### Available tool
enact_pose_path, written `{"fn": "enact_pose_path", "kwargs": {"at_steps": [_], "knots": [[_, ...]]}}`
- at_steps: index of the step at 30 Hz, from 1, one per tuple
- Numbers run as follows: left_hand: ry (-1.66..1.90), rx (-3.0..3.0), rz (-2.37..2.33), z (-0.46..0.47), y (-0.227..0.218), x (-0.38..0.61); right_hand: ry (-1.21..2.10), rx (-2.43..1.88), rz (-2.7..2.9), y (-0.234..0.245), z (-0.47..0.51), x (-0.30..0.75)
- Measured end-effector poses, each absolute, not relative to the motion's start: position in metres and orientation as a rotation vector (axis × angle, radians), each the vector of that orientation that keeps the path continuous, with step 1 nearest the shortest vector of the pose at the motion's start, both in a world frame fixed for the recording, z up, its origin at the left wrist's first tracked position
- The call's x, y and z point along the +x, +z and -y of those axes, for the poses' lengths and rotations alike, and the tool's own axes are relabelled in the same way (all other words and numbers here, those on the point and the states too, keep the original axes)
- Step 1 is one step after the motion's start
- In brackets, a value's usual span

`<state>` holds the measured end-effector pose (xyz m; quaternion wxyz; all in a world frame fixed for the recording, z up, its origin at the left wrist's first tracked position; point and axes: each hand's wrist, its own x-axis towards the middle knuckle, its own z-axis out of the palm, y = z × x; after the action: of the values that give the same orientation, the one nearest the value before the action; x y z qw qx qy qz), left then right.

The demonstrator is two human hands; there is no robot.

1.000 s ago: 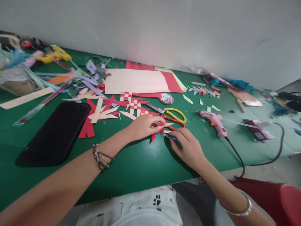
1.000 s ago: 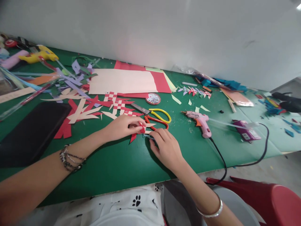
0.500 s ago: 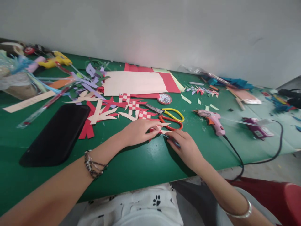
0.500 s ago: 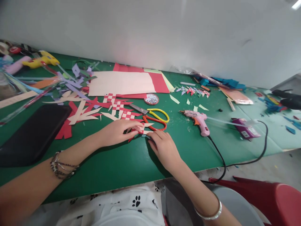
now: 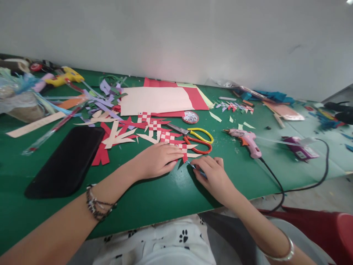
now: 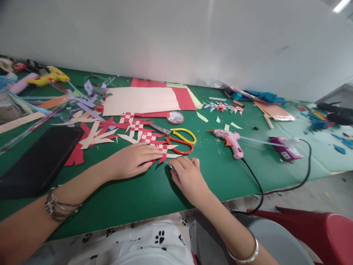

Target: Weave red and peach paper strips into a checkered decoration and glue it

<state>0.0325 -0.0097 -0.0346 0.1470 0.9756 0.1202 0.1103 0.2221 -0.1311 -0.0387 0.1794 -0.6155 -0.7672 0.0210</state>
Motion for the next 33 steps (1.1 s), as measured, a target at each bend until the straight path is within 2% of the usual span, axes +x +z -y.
{"fn": "enact_pose_path", "kwargs": {"at_steps": [13, 20, 33], "knots": [[0.337, 2.857, -0.342, 0.006, -0.034, 0.032, 0.028, -1.717, 2.23, -0.04, 0.133, 0.22], [0.332, 2.611, -0.427, 0.002, -0.034, 0.027, 0.049, -1.703, 2.115, -0.032, 0.126, 0.22], [0.353, 2.638, -0.402, 0.003, -0.031, 0.024, -0.093, -1.711, 2.422, -0.029, 0.112, 0.22]]}}
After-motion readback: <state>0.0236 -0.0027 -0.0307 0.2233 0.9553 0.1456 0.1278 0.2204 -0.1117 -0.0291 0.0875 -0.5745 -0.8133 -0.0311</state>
